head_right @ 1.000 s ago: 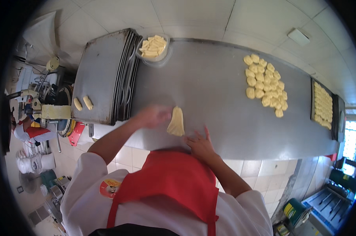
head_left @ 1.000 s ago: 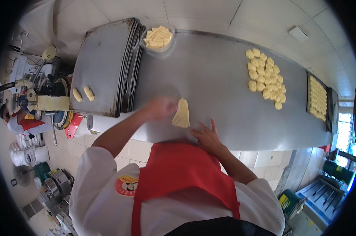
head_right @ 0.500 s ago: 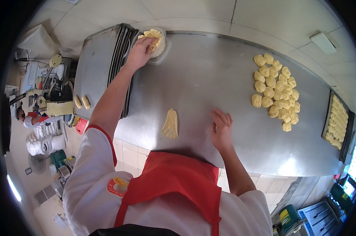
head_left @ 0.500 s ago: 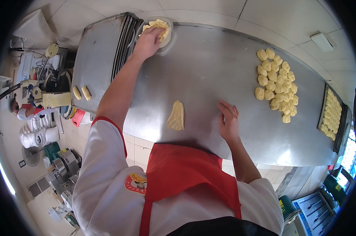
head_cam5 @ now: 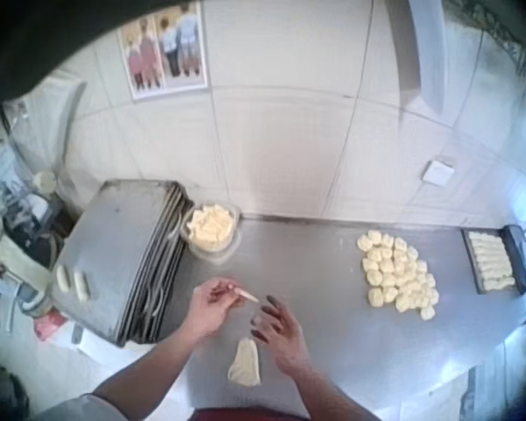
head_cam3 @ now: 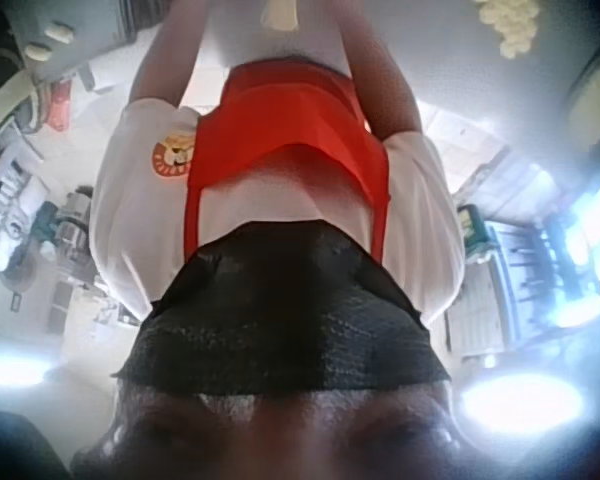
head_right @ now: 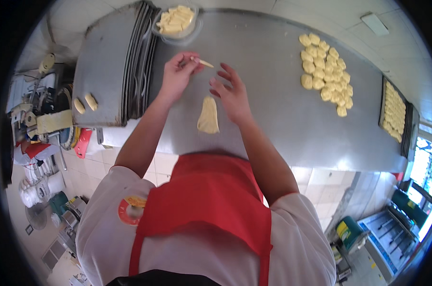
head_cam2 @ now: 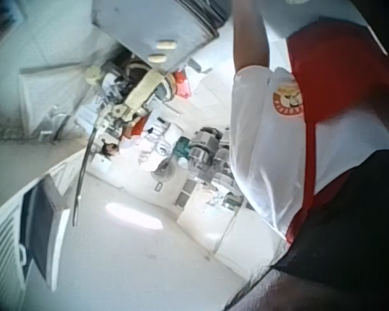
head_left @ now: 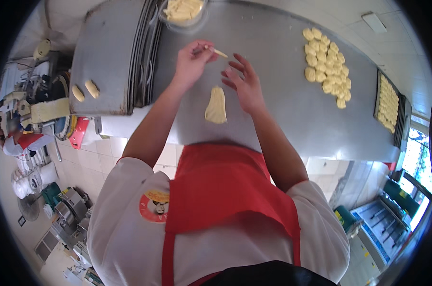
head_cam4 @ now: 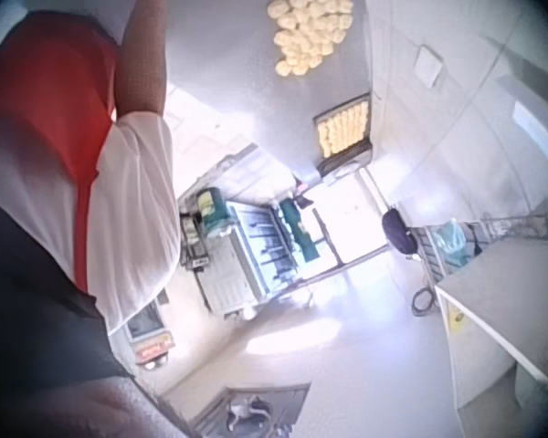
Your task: The person shapes dough by hand on a metal table, pressing pieces flat, adding a filling, rolling them into cylinders, and placing them onto a baking tray.
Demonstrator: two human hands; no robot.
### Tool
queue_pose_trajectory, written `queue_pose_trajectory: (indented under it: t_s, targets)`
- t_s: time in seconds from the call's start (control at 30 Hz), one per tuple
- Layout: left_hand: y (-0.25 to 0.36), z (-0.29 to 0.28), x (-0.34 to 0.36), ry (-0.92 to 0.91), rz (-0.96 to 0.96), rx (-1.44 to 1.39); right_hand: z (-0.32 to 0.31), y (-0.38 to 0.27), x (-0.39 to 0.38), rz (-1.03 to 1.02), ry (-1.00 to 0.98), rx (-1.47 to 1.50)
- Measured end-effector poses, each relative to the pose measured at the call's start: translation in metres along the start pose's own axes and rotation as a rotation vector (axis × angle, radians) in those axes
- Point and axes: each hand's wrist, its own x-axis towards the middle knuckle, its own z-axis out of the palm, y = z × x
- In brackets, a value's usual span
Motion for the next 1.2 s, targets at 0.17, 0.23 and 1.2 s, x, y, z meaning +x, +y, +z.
queue_pose_trajectory:
  t_s: [0.17, 0.23, 1.2]
  targets:
    - [-0.062, -0.007, -0.084, -0.017, -0.133, 0.559, -0.022, 0.064, 0.008, 0.05, -0.103, -0.57]
    - [-0.081, -0.013, -0.099, 0.028, 0.132, 0.972, -0.019, 0.077, -0.004, -0.18, -0.018, -0.888]
    - [-0.101, -0.04, -0.119, -0.425, 0.593, 1.285, -0.055, 0.111, -0.065, -0.638, 0.024, -1.346]
